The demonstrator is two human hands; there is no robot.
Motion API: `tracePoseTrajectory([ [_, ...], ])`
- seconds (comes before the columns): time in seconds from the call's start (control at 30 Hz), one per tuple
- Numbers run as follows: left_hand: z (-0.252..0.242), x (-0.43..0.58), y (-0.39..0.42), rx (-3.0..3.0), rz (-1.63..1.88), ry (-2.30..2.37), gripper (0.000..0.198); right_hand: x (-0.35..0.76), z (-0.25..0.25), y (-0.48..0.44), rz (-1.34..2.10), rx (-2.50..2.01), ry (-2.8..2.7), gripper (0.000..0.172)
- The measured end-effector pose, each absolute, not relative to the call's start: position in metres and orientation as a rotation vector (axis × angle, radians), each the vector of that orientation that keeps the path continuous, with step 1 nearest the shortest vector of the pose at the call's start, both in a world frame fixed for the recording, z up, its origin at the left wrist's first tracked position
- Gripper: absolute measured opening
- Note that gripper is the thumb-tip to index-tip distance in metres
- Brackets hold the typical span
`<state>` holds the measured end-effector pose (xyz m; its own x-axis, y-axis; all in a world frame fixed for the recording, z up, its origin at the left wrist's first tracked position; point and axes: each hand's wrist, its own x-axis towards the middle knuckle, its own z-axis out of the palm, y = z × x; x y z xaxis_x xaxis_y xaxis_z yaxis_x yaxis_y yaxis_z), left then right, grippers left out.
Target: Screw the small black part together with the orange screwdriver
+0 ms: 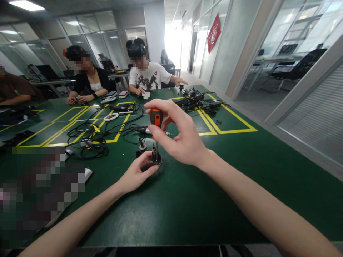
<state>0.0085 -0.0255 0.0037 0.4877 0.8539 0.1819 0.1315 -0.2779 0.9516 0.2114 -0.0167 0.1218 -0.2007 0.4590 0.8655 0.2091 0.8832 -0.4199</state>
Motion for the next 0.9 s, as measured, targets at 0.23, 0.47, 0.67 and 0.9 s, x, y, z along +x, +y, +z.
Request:
tracePoseTrajectory([
  [0.23,0.009,0.007,-0.022,1.794,0.746,0.840,0.033,0.214,0.122,-0.019,0.353,-0.492,-1.762,0.046],
  [0.47,0.016,0.002,-0.024,1.809,0.630,0.828,0.031,0.223,0.122,-0.002,0.417,-0.641,-1.614,0.030],
  [0.67,0.012,0.002,-0.025,1.701,0.667,0.913,0.017,0.229,0.119,0.014,0.402,-0.735,-1.558,0.024],
  [0.9,0.010,0.002,-0.023,1.569,0.778,0.956,0.010,0.235,0.118,0.020,0.446,-0.829,-1.583,0.011],
])
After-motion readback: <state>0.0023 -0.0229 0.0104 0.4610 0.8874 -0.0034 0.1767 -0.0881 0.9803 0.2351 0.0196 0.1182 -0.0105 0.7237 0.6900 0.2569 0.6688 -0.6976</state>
